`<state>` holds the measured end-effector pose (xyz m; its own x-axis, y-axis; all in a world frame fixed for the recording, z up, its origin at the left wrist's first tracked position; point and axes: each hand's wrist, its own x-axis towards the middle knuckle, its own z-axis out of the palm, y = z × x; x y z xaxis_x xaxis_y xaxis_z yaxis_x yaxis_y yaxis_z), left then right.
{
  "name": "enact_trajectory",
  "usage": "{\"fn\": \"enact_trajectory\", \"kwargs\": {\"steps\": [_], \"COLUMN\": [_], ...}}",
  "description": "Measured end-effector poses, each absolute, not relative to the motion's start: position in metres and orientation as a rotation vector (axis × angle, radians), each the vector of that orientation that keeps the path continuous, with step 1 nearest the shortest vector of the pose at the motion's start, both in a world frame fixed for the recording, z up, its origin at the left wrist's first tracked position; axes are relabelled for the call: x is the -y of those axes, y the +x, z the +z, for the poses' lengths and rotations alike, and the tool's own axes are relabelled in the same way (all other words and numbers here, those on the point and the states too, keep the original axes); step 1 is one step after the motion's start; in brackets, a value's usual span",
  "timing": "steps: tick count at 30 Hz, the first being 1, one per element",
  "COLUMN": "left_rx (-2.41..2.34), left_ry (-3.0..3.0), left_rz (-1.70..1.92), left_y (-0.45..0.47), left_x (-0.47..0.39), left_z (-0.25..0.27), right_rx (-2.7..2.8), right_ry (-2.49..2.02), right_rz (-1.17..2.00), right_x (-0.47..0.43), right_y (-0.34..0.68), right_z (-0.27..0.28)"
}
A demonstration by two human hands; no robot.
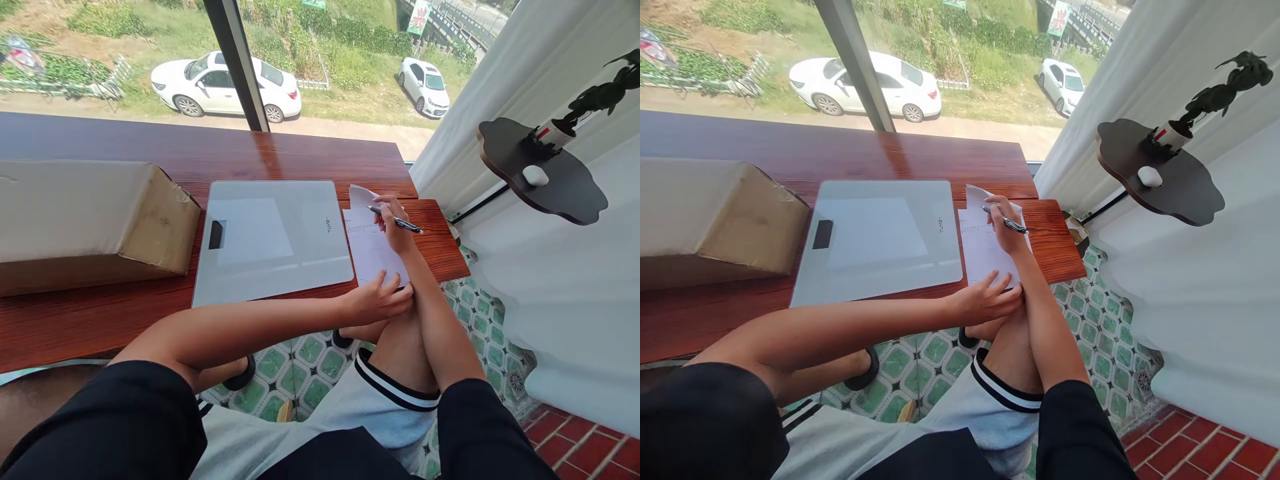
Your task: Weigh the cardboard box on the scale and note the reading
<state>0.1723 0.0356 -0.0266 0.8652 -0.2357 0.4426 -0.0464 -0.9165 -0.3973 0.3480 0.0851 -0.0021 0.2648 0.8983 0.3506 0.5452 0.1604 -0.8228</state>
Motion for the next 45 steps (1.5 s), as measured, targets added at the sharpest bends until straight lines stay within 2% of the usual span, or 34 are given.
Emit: {"fn": "enact_trajectory", "kwargs": {"steps": [2, 7, 11, 16, 24, 45], "left_rx": [-0.196, -0.149, -0.156, -0.174, -0.168, -0.166], "left_ry": [-2.679, -2.715, -2.736, -2.789, -2.774, -2.770], "left_rz": [-0.715, -0.780, -0.774, -0.704, -0.652, -0.708], "left_y": [0.173, 0.174, 0.174, 0.173, 0.172, 0.171], "left_x": [-0.034, -0.031, -0.030, -0.030, -0.030, -0.029], "left_z": [-0.027, -0.030, -0.031, -0.028, -0.026, -0.025], "right_rx": [1.345, 1.319, 1.325, 1.366, 1.274, 1.341], "right_ry": [-1.536, -1.544, -1.604, -1.649, -1.717, -1.699], "right_rz": [0.540, 0.353, 0.561, 0.367, 0.587, 0.532], "right_x": [-0.086, -0.087, -0.087, -0.087, -0.086, -0.086], "right_y": [0.348, 0.343, 0.333, 0.332, 0.331, 0.332], "right_z": [-0.006, -0.011, -0.011, -0.012, -0.010, -0.011]}}
